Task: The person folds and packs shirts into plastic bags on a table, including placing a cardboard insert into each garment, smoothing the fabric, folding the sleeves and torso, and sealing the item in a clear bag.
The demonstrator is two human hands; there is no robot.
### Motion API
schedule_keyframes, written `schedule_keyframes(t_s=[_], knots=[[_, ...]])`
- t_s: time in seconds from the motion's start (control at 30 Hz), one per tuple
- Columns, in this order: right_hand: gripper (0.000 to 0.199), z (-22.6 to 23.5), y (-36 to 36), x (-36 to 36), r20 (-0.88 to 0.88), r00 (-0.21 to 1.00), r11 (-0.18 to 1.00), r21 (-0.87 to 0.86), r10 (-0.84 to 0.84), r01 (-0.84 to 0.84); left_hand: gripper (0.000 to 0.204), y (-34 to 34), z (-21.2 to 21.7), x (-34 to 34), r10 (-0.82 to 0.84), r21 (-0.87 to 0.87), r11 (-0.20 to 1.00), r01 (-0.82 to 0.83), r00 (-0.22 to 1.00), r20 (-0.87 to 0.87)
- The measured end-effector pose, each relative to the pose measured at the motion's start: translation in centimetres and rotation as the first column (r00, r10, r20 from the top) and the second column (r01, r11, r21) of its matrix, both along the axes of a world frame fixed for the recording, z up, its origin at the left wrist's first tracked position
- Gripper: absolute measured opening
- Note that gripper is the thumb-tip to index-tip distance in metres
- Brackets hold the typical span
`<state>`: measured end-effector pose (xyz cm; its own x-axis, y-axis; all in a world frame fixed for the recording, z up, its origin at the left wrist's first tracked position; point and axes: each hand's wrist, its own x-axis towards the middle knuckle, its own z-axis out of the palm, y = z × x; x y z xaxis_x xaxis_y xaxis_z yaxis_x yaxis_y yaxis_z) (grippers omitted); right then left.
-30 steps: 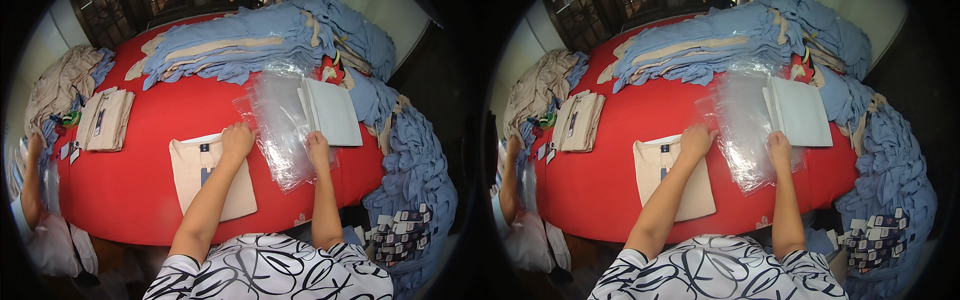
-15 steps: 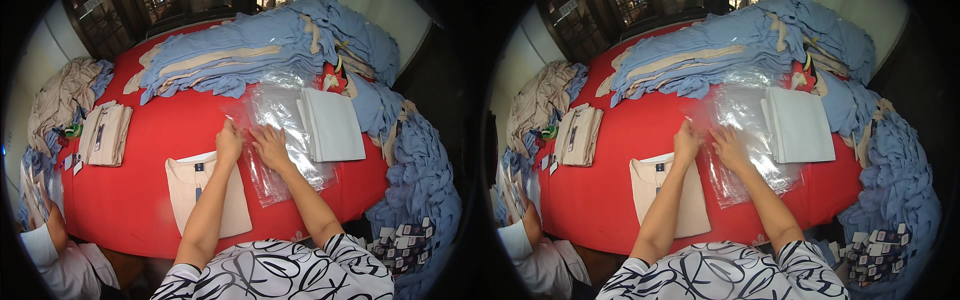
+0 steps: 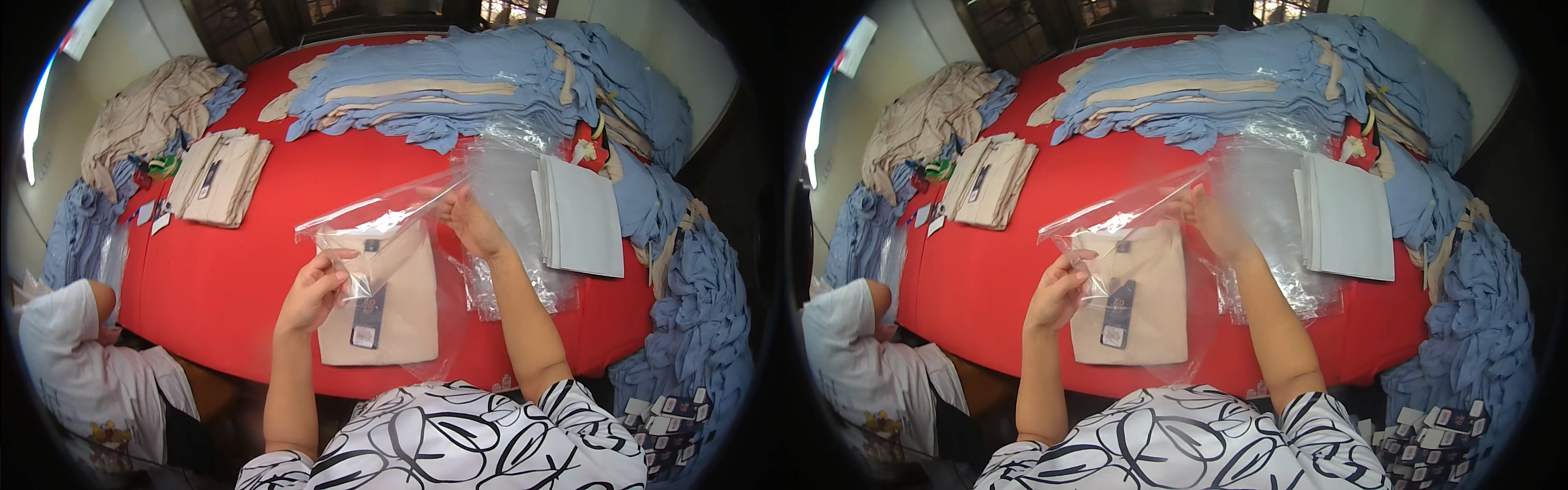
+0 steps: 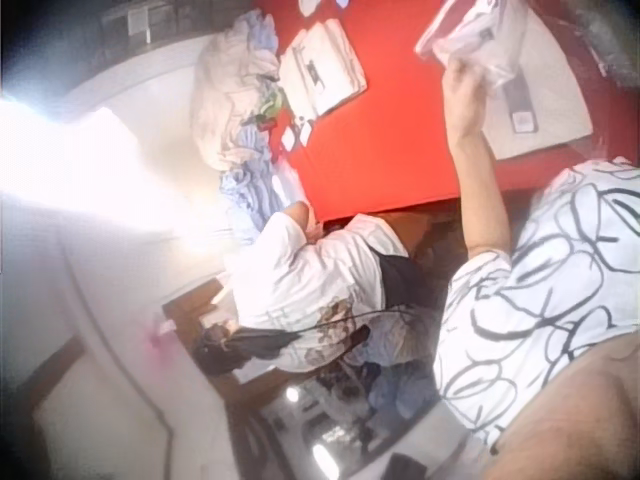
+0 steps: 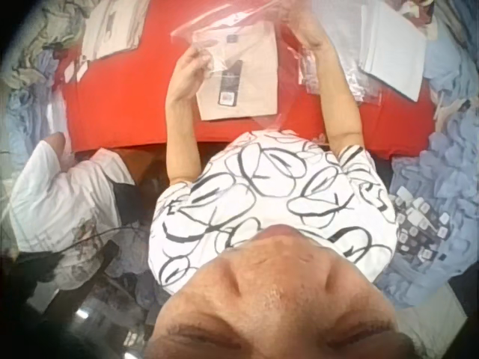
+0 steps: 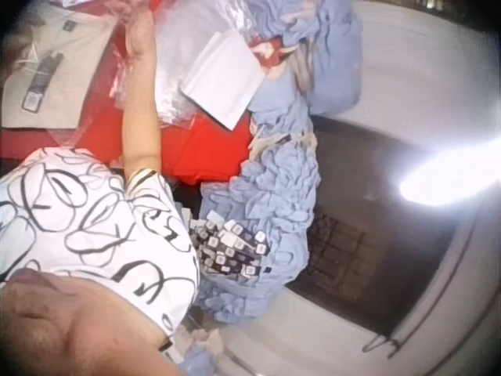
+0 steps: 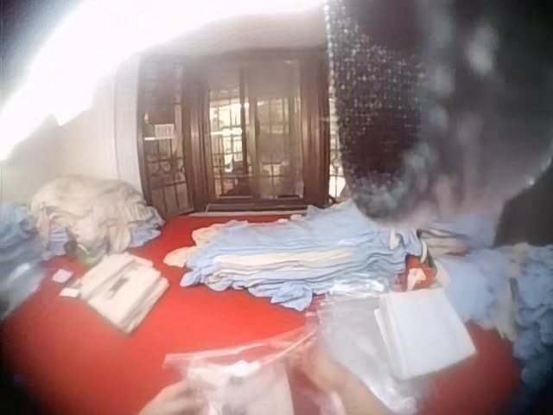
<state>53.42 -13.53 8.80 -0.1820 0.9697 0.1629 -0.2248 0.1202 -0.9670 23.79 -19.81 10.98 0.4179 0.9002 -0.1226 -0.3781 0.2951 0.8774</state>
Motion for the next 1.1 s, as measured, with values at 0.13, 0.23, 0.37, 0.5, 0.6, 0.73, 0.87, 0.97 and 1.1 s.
schedule_keyframes(t_s=[0.13,0.23,0.37,0.5,0.6,0.73,0.87,0.97,1.1], knots=[[0.026,2.8,-1.6,-2.1,0.194,0.979,0.997,0.026,0.068,-0.075,0.027,-1.4,1.0,-1.3,0.139,0.197,0.976,-0.089,0.957,-0.256],[0.023,5.1,-4.5,-3.9,0.114,0.992,0.996,-0.078,0.061,-0.052,0.026,-2.1,2.6,-1.0,0.418,0.169,0.889,-0.426,0.905,0.08],[0.045,6.7,-8.4,-5.8,0.012,0.998,0.987,0.146,0.06,-0.061,0.026,-3.2,4.0,-3.7,0.408,0.31,0.859,-0.407,0.911,0.065],[0.022,8.5,-10.2,-6.9,-0.214,0.977,0.988,0.153,0.014,0.019,0.019,-6.0,6.2,-6.1,0.318,0.321,0.899,-0.297,0.948,-0.011],[0.016,10.0,-12.2,-9.6,-0.274,0.959,0.986,0.165,0.078,-0.033,0.016,-7.8,5.8,-9.0,0.268,0.316,0.909,-0.273,0.962,0.06],[0.015,10.2,-15.3,-13.0,-0.276,0.961,0.999,0.038,0.023,-0.012,0.017,-10.8,7.8,-11.9,0.322,0.361,0.883,-0.3,0.947,-0.002],[0.011,8.1,-17.0,-15.5,-0.237,0.97,0.998,0.016,-0.056,0.062,0.017,-13.3,7.8,-15.2,0.388,0.394,0.854,-0.339,0.921,-0.048],[0.009,7.2,-19.0,-17.5,-0.107,0.994,0.999,0.02,-0.038,0.041,0.016,-14.8,6.6,-17.2,0.392,0.393,0.857,-0.332,0.916,-0.081],[0.009,4.7,-20.7,-19.0,-0.002,1.0,0.999,0.043,-0.026,0.027,0.016,-16.3,5.1,-18.3,0.456,0.437,0.817,-0.375,0.885,-0.093]])
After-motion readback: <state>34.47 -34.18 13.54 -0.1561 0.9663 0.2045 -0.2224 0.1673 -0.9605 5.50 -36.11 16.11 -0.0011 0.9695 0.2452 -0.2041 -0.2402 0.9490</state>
